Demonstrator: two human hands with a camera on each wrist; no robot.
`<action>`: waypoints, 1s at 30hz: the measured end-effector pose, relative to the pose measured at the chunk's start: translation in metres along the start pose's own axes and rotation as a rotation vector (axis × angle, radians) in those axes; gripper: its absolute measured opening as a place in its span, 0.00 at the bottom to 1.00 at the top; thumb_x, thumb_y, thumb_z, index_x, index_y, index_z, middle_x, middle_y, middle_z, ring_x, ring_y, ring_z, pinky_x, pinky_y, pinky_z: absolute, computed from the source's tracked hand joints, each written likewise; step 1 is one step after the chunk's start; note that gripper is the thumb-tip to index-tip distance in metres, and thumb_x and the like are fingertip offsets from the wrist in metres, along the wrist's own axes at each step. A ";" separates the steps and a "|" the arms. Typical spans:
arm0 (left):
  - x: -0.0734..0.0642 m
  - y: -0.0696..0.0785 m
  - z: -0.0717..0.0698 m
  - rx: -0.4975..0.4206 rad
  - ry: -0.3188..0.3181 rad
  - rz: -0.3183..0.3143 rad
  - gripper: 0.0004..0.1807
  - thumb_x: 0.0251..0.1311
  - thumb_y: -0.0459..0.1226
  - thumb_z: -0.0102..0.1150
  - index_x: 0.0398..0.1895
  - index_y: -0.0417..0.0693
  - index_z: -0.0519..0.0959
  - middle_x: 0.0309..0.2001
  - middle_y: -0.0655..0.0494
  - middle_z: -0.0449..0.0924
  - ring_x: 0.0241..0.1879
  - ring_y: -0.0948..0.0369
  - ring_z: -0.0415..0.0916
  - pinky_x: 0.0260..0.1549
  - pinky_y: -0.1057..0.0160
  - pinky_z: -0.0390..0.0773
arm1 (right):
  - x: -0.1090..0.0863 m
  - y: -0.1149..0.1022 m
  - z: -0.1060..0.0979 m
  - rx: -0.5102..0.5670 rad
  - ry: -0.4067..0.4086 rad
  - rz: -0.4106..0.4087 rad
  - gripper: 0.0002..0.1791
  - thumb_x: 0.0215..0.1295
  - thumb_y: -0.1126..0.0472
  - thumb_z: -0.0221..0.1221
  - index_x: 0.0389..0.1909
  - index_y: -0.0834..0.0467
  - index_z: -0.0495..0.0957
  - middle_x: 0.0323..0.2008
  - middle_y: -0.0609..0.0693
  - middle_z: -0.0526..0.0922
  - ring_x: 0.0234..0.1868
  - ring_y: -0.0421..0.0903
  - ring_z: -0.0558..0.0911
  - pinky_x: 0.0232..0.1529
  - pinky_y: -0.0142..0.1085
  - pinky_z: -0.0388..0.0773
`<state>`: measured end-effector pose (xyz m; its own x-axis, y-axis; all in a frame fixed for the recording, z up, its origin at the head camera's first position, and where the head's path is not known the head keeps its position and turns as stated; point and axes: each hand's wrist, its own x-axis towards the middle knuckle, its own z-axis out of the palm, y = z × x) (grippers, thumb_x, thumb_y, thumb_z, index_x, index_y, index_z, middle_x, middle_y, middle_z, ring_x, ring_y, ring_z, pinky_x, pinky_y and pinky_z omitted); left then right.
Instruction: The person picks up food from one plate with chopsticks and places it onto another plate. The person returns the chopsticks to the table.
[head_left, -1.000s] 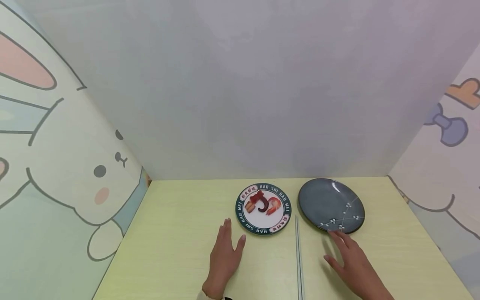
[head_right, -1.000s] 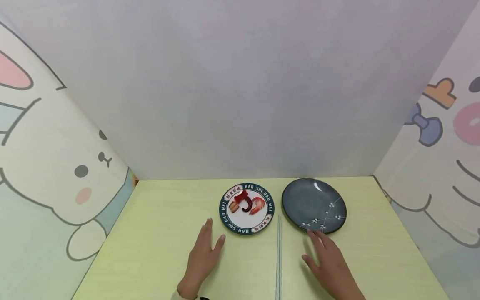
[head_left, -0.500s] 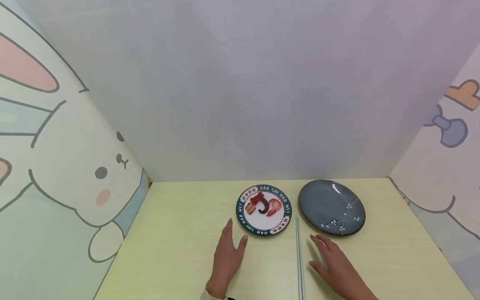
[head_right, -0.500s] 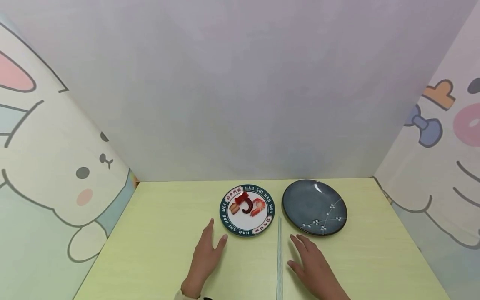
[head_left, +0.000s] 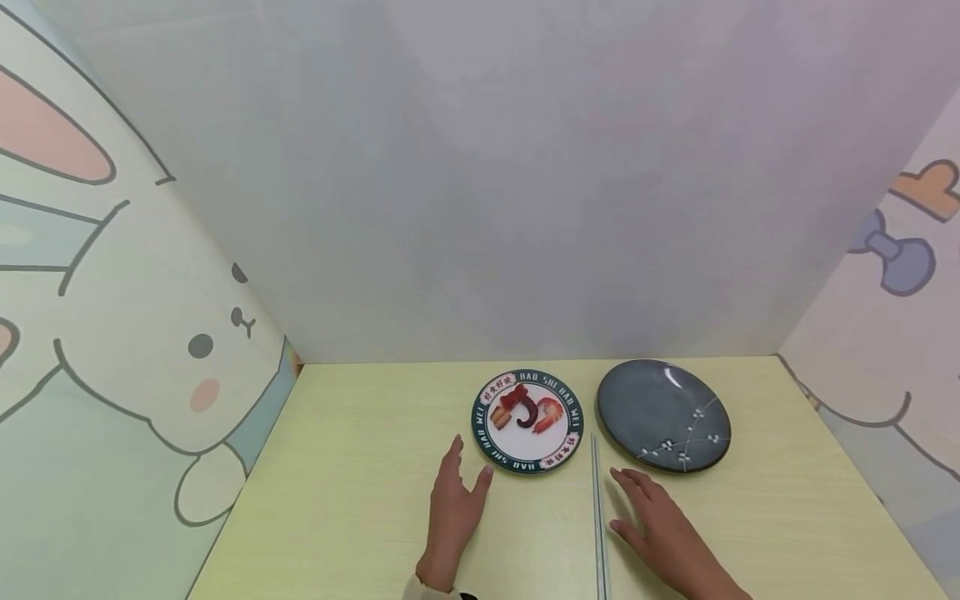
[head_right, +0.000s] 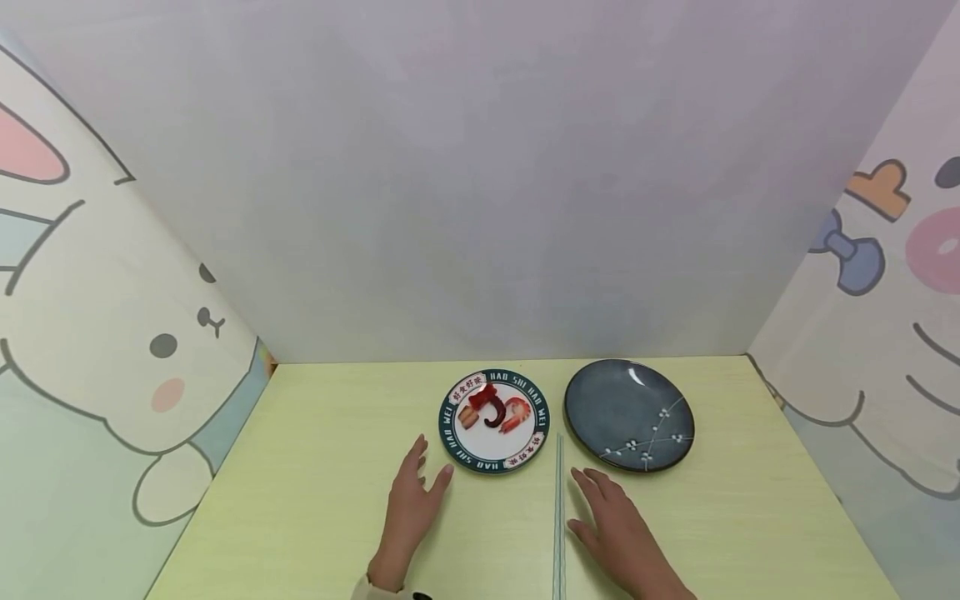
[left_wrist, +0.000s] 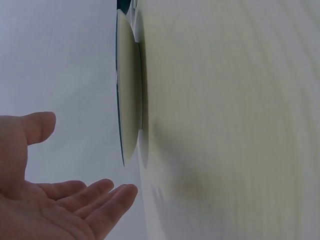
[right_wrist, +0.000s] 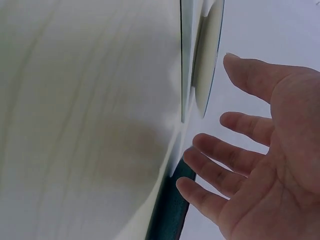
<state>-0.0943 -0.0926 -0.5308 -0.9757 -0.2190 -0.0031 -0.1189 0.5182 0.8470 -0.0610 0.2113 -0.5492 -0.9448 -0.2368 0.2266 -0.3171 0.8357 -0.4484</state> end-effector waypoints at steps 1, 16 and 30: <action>0.000 0.000 0.001 -0.007 0.001 -0.002 0.40 0.68 0.40 0.69 0.79 0.36 0.64 0.74 0.35 0.69 0.71 0.36 0.70 0.65 0.36 0.73 | 0.001 0.000 0.000 0.001 -0.004 0.000 0.38 0.57 0.59 0.77 0.69 0.62 0.76 0.63 0.59 0.79 0.62 0.60 0.80 0.61 0.57 0.78; 0.004 0.003 0.009 -0.074 -0.008 -0.051 0.40 0.69 0.39 0.69 0.79 0.36 0.63 0.75 0.35 0.68 0.69 0.35 0.71 0.60 0.38 0.79 | 0.009 -0.004 0.002 -0.007 -0.045 -0.022 0.35 0.57 0.63 0.77 0.67 0.61 0.78 0.63 0.58 0.80 0.63 0.59 0.81 0.62 0.56 0.78; 0.007 0.008 0.017 -0.117 -0.017 -0.094 0.41 0.69 0.38 0.68 0.80 0.38 0.61 0.76 0.35 0.66 0.70 0.37 0.71 0.59 0.41 0.80 | 0.021 -0.003 0.005 -0.012 -0.075 -0.044 0.30 0.60 0.70 0.73 0.65 0.64 0.80 0.64 0.57 0.81 0.65 0.58 0.80 0.65 0.52 0.77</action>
<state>-0.1054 -0.0757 -0.5334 -0.9643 -0.2479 -0.0937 -0.1890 0.3956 0.8987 -0.0803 0.2017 -0.5471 -0.9338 -0.3095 0.1798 -0.3575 0.8295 -0.4290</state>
